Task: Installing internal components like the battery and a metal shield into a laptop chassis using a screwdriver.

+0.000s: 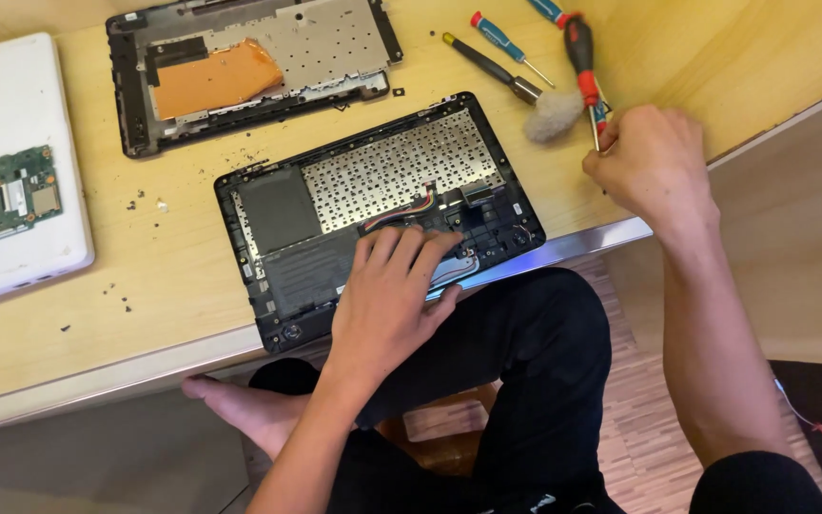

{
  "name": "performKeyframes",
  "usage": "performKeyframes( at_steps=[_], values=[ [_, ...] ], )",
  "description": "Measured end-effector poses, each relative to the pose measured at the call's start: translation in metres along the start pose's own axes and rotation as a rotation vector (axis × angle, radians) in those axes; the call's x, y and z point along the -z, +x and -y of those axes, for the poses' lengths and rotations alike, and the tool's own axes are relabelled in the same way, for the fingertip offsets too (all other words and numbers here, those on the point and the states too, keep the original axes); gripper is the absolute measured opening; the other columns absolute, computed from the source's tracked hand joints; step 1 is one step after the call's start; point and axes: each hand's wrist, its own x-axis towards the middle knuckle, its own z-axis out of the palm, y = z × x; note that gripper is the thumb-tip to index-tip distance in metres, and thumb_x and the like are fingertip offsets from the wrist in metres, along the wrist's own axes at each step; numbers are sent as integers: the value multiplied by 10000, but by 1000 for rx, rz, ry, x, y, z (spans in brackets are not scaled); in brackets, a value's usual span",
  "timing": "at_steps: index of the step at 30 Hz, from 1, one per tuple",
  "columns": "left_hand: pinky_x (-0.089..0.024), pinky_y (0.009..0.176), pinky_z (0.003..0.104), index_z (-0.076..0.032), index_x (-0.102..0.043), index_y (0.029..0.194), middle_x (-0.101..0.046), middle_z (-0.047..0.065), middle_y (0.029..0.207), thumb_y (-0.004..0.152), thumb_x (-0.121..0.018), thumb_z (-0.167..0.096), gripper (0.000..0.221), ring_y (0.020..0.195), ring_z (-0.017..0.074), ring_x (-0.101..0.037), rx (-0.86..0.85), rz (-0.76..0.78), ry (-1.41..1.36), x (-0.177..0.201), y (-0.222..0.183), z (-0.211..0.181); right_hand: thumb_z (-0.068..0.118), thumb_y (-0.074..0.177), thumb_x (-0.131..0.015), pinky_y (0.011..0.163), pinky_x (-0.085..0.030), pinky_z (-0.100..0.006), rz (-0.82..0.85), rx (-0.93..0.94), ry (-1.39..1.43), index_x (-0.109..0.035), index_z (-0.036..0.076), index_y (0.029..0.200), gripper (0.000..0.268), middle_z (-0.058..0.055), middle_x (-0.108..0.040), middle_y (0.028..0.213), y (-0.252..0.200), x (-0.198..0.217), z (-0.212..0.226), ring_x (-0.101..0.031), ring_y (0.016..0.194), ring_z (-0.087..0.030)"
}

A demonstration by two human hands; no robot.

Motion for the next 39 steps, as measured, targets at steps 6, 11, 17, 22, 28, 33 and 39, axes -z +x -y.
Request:
performKeyframes(
  at_steps=[6,11,17,22,28,33,39],
  values=[
    [-481,984,451,-115,-692,1177,-635,76,1046,795,-847,-208,423,1073,294,-613,14,-31,-38,-4,-2,0,-16,1009,-736,665,-552,-303,-383,243,471,-665,-20,1088,106,-125,-741,886,-59,19,4,-707,730,-174],
    [-492,994,460,-88,-717,1167,-657,94,1058,787,-858,-175,414,1081,306,-620,32,-24,-80,-3,-1,-1,-126,1007,-620,744,-627,-338,-220,416,1081,-536,-65,1118,152,-196,-722,1026,-101,0,56,-744,869,-245],
    [-483,1063,503,-88,-744,1125,-671,102,1057,769,-870,-175,388,1113,327,-627,19,-70,-75,-15,-5,3,-120,993,-585,675,-646,-386,-237,630,1129,-547,-83,1020,59,-209,-717,939,-102,-32,80,-786,807,-330],
    [-459,1109,530,-55,-771,1105,-682,124,1048,769,-881,-154,368,1117,343,-628,17,-89,-99,-14,-3,3,-115,969,-618,673,-651,-406,-217,659,1049,-600,-93,993,37,-200,-712,932,-99,-37,75,-787,813,-347],
    [-478,1109,504,-62,-765,1110,-671,108,1056,779,-872,-166,363,1142,334,-625,23,-93,-106,-22,-7,6,-104,963,-648,663,-642,-416,-199,725,1002,-603,-84,979,53,-195,-695,878,-98,-30,76,-779,815,-372],
    [-481,1111,498,-66,-766,1110,-668,103,1048,779,-878,-173,365,1140,329,-627,11,-101,-83,-21,-7,6,-67,969,-677,660,-642,-420,-196,751,905,-622,-66,974,56,-175,-708,842,-98,-24,78,-775,822,-376],
    [-475,1121,486,-68,-767,1114,-669,106,1050,783,-874,-172,363,1149,328,-626,10,-97,-75,-22,-8,7,-66,968,-677,657,-640,-433,-162,761,886,-628,-69,980,51,-188,-712,845,-98,-18,79,-771,831,-386]
  ],
)
